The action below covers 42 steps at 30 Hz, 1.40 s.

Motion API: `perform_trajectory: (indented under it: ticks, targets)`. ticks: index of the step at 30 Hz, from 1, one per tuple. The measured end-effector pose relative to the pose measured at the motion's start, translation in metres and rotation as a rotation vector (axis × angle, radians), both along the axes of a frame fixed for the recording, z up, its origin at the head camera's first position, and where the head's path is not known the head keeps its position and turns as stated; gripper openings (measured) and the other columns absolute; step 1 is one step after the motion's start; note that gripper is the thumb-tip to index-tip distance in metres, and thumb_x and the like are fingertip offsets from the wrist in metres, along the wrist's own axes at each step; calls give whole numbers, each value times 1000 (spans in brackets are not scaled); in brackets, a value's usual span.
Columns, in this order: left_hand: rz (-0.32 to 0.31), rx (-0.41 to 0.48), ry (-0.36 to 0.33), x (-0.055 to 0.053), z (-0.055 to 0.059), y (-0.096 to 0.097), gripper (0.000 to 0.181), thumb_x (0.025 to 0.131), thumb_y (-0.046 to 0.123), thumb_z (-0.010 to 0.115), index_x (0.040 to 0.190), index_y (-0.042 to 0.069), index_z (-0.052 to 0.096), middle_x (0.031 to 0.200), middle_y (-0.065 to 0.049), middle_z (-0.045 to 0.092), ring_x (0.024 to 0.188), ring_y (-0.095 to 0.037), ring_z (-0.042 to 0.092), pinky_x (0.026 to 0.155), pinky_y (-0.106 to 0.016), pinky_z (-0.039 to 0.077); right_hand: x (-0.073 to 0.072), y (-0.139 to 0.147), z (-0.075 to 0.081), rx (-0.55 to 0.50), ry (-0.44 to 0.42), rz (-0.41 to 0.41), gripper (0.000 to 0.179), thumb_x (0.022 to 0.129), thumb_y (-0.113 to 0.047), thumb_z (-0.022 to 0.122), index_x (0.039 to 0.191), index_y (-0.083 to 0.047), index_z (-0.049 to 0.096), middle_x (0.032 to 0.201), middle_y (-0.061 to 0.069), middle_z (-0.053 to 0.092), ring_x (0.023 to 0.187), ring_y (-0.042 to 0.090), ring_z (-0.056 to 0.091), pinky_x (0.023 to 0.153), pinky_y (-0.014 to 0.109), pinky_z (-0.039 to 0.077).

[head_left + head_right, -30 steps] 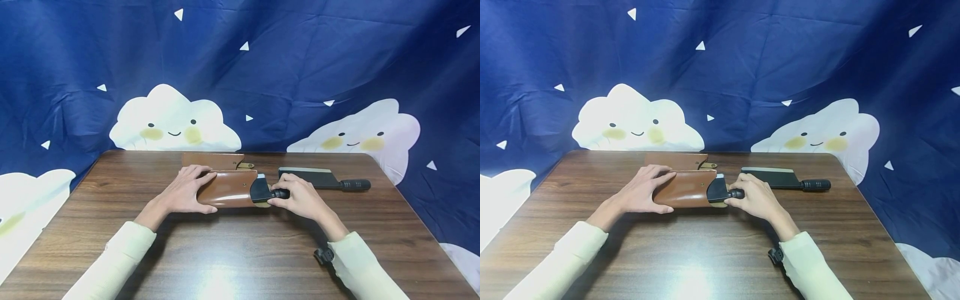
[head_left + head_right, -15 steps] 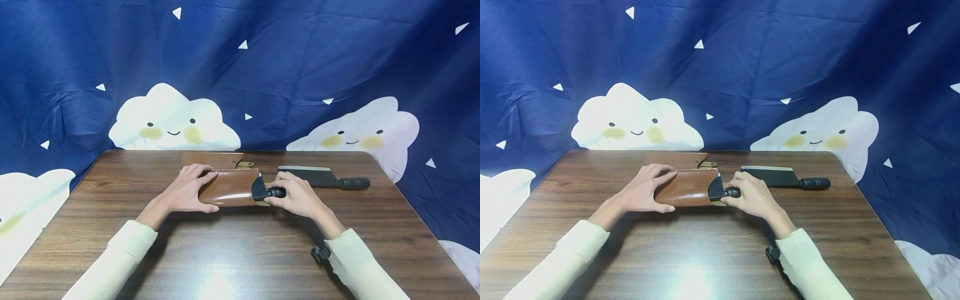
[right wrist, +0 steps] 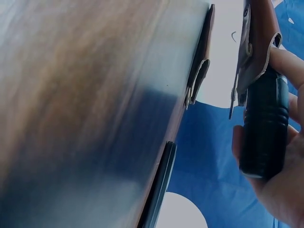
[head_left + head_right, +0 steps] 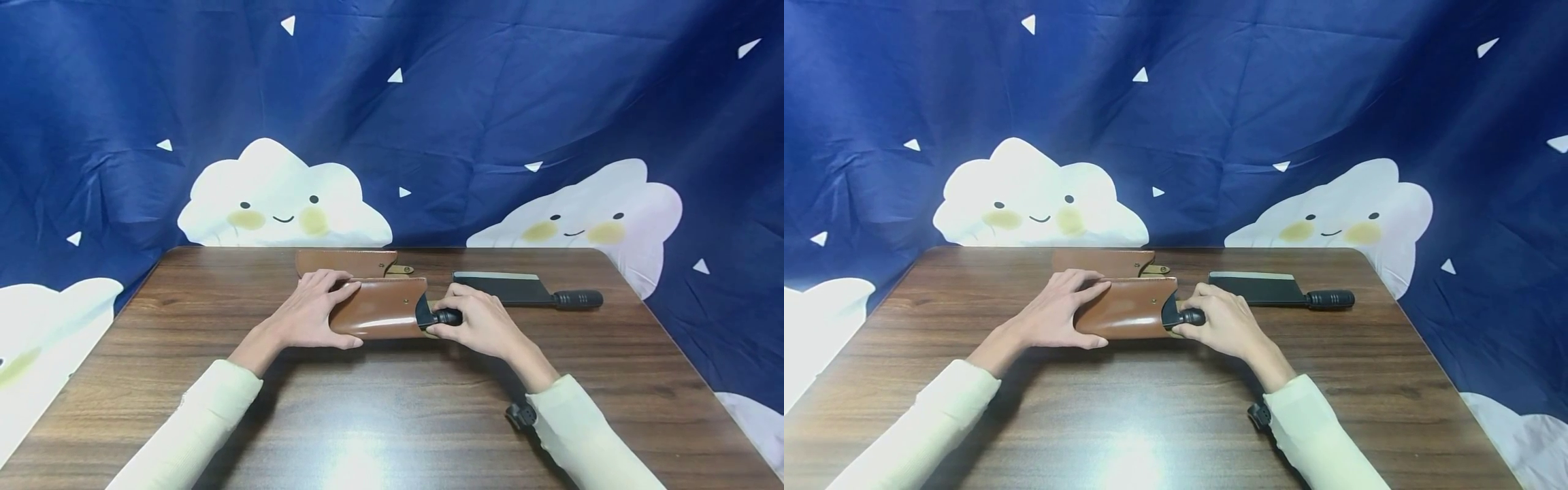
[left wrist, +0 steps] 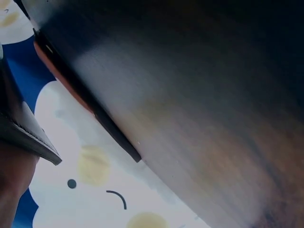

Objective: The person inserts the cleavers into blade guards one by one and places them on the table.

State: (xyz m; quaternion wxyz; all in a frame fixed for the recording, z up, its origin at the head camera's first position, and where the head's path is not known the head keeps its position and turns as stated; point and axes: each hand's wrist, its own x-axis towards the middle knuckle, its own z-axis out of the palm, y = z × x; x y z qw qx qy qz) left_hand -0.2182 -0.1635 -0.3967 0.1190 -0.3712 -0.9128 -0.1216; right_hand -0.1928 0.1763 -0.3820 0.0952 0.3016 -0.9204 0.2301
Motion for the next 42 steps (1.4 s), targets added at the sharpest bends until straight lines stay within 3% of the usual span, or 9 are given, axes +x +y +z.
perform_trajectory:
  ticks: [5, 21, 32, 42]
  targets:
    - [0, 4, 6, 0, 1, 2, 103, 70, 79, 67, 147, 12, 55, 141, -7, 49, 128, -26, 41, 100, -51, 31, 2, 0, 0, -9, 10, 14, 28, 81, -40, 86, 97, -19, 79, 87, -16, 55, 71, 4, 52, 57, 27, 41]
    - [6, -3, 8, 2, 4, 10, 103, 69, 79, 68, 146, 11, 56, 140, -8, 50, 127, -26, 42, 100, -50, 31, 4, -3, 2, -20, -39, 54, 29, 86, -34, 82, 109, -16, 79, 91, -16, 55, 68, 4, 48, 55, 27, 40]
    - [-6, 7, 29, 2, 2, 12, 101, 69, 79, 68, 144, 12, 58, 137, -7, 51, 124, -26, 44, 98, -50, 33, 6, 4, 1, -7, -105, 123, 31, 94, -29, 74, 120, -12, 75, 99, -12, 57, 65, 4, 44, 64, 28, 42]
    - [2, 17, 21, 1, 1, 13, 101, 68, 78, 69, 144, 11, 59, 138, -7, 51, 124, -26, 44, 98, -50, 33, 10, 1, 0, 15, -60, 116, 30, 98, -29, 69, 122, -12, 74, 100, -12, 55, 74, 5, 48, 67, 27, 43]
